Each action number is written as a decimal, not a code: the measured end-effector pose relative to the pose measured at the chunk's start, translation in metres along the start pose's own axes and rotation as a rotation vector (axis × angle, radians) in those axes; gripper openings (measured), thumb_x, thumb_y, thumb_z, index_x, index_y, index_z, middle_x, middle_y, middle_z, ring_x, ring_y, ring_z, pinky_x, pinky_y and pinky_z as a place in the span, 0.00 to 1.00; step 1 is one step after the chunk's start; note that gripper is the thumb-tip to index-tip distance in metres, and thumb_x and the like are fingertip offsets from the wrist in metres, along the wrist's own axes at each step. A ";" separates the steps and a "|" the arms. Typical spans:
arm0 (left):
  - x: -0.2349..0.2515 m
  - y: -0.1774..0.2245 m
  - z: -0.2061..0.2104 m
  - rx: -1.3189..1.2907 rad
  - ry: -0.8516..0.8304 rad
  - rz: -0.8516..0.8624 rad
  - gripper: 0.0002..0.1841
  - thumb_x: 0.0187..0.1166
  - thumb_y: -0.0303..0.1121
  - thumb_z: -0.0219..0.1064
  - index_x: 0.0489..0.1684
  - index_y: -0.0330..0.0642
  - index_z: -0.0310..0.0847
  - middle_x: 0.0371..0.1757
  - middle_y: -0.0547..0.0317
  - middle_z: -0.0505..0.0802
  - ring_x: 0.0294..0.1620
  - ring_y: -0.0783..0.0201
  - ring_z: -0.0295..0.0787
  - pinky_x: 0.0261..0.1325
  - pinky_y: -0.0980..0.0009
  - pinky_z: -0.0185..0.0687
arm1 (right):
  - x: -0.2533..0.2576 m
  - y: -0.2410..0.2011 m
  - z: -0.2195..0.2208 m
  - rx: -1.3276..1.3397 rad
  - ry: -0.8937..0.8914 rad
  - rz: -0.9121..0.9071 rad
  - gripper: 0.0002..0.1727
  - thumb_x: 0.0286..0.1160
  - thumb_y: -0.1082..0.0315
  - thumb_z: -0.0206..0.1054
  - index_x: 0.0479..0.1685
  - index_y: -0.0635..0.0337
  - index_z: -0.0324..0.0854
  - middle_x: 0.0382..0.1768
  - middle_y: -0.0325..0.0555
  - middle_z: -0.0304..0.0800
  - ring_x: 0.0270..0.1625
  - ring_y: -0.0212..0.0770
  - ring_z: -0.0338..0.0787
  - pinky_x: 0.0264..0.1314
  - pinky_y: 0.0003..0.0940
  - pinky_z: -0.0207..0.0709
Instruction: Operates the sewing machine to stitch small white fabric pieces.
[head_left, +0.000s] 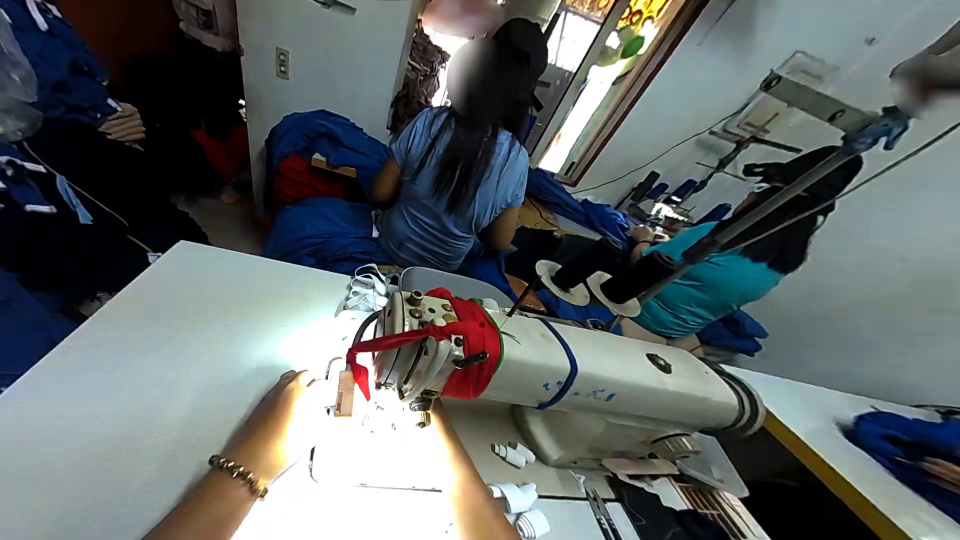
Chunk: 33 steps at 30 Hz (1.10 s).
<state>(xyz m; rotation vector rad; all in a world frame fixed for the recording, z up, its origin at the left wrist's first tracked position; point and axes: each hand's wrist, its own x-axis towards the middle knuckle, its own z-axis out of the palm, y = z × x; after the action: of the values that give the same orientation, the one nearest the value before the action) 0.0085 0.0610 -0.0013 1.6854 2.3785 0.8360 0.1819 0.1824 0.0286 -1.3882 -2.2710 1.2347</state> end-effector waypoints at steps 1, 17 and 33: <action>-0.008 -0.008 0.000 0.040 -0.026 0.020 0.14 0.74 0.32 0.70 0.52 0.35 0.89 0.53 0.46 0.93 0.59 0.48 0.89 0.66 0.52 0.82 | 0.001 0.011 0.002 0.026 0.029 -0.073 0.19 0.85 0.79 0.52 0.67 0.86 0.74 0.66 0.74 0.81 0.67 0.51 0.81 0.75 0.34 0.69; -0.016 0.011 0.002 -0.098 -0.285 0.511 0.10 0.73 0.34 0.63 0.34 0.39 0.87 0.34 0.49 0.90 0.39 0.51 0.91 0.42 0.52 0.85 | -0.032 0.027 0.013 0.042 0.079 -0.319 0.09 0.73 0.72 0.67 0.43 0.70 0.90 0.38 0.50 0.92 0.41 0.32 0.90 0.51 0.25 0.84; -0.016 0.018 0.008 -0.301 -0.193 -0.011 0.12 0.78 0.39 0.68 0.39 0.38 0.90 0.39 0.55 0.92 0.43 0.67 0.87 0.52 0.70 0.82 | -0.028 0.068 0.014 -0.636 0.296 -1.131 0.10 0.70 0.67 0.68 0.43 0.50 0.95 0.51 0.49 0.96 0.60 0.50 0.93 0.68 0.46 0.82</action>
<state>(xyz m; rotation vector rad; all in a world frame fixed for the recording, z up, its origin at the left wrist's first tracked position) 0.0331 0.0536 -0.0029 1.5543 2.0182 0.9282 0.2329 0.1664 -0.0243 -0.1472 -2.5945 -0.0456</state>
